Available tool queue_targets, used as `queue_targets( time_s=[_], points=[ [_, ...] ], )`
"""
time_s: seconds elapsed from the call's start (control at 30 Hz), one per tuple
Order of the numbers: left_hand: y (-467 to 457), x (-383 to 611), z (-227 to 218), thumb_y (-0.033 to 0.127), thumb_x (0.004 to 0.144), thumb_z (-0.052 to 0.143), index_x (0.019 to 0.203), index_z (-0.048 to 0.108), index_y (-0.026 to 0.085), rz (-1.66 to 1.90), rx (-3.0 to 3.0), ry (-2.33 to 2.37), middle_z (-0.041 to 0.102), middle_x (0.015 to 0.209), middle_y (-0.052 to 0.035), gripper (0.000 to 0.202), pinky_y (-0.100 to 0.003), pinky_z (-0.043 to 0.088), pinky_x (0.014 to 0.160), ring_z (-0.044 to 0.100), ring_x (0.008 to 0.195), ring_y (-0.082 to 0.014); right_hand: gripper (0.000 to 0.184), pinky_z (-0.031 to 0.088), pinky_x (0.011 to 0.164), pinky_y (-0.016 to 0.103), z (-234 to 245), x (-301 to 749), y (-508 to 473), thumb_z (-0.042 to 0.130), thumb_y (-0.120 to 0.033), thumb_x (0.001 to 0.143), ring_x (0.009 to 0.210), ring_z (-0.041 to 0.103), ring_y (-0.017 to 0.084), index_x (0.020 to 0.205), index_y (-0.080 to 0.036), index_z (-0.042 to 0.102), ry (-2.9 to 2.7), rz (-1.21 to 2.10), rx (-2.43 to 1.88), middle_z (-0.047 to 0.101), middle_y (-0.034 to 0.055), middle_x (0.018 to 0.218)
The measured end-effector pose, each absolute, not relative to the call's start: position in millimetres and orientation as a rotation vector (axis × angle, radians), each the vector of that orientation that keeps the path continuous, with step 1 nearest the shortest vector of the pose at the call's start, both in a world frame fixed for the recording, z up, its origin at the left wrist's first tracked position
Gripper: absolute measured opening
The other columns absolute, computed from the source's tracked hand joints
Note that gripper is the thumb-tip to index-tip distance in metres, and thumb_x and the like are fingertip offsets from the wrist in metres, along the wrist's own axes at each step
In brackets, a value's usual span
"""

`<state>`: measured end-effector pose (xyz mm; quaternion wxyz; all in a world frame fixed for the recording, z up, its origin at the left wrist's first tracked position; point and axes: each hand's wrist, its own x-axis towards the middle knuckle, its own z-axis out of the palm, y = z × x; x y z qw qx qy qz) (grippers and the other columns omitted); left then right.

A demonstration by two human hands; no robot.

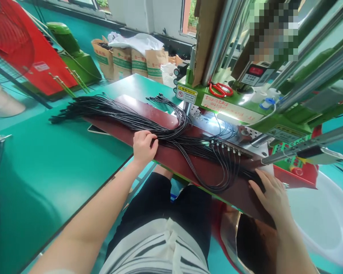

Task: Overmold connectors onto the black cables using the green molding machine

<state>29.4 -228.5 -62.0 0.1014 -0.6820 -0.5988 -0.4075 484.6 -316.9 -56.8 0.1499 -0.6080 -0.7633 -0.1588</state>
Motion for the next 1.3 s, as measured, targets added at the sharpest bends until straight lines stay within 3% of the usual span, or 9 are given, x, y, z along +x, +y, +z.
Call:
queue_targets(
  time_s=[0.27, 0.43, 0.73, 0.93, 1.13, 1.3],
  points=[
    [-228.2, 29.6, -60.1, 0.021, 0.076, 0.054, 0.084, 0.06, 0.018, -1.259, -2.066, -1.815, 0.056, 0.091, -0.0083, 0.011, -0.039, 0.038, 0.082, 0.046, 0.095, -0.0236, 0.051, 0.044, 0.084, 0.046, -56.9, 488.7, -315.3, 0.037, -0.052, 0.084, 0.095, 0.056, 0.03, 0.124, -0.021, 0.047, -2.175, -0.426, -1.791, 0.059, 0.0117, 0.108],
    [-227.6, 24.9, -49.0, 0.017, 0.078, 0.051, 0.086, 0.058, 0.019, -1.595, -2.029, -1.851, 0.052, 0.093, -0.0061, 0.011, -0.035, 0.041, 0.084, 0.048, 0.094, -0.019, 0.053, 0.043, 0.085, 0.046, -56.9, 492.0, -314.9, 0.038, -0.054, 0.083, 0.093, 0.057, 0.031, 0.125, -0.022, 0.046, -2.194, -0.412, -1.795, 0.058, 0.0111, 0.106],
    [-199.3, 43.4, -3.1, 0.012, 0.079, 0.048, 0.082, 0.055, 0.018, -1.941, -2.328, -1.613, 0.05, 0.084, -0.0015, 0.01, -0.023, 0.042, 0.06, 0.048, 0.066, -0.0087, 0.045, 0.045, 0.083, 0.045, -54.4, 492.1, -315.5, 0.045, -0.048, 0.082, 0.094, 0.057, 0.029, 0.12, -0.023, 0.049, -2.172, -0.355, -1.813, 0.058, 0.0097, 0.107],
    [-184.4, 78.2, 0.7, 0.013, 0.082, 0.045, 0.081, 0.054, 0.018, -1.771, -2.755, -1.428, 0.053, 0.076, -0.0006, 0.011, -0.022, 0.041, 0.059, 0.049, 0.063, -0.0093, 0.04, 0.045, 0.086, 0.043, -48.6, 482.8, -319.9, 0.054, -0.039, 0.08, 0.1, 0.055, 0.026, 0.116, -0.023, 0.051, -2.147, -0.278, -1.851, 0.059, 0.0093, 0.11],
    [-157.6, 133.1, 9.4, 0.017, 0.082, 0.042, 0.085, 0.055, 0.019, -1.307, -3.116, -1.293, 0.054, 0.082, -0.0012, 0.013, -0.023, 0.04, 0.06, 0.05, 0.063, -0.0098, 0.034, 0.046, 0.084, 0.042, -29.1, 476.5, -317.4, 0.055, -0.034, 0.077, 0.098, 0.057, 0.025, 0.109, -0.022, 0.058, -2.119, -0.081, -1.968, 0.06, 0.0091, 0.108],
    [-136.6, 178.6, -4.2, 0.02, 0.079, 0.044, 0.086, 0.055, 0.019, -1.141, -3.214, -1.267, 0.055, 0.086, -0.0036, 0.013, -0.028, 0.043, 0.072, 0.053, 0.078, -0.0159, 0.026, 0.044, 0.088, 0.038, 12.3, 448.9, -277.8, 0.053, -0.025, 0.079, 0.099, 0.057, 0.023, 0.104, -0.022, 0.06, -2.165, 0.147, -1.756, 0.062, 0.0081, 0.106]
  ],
)
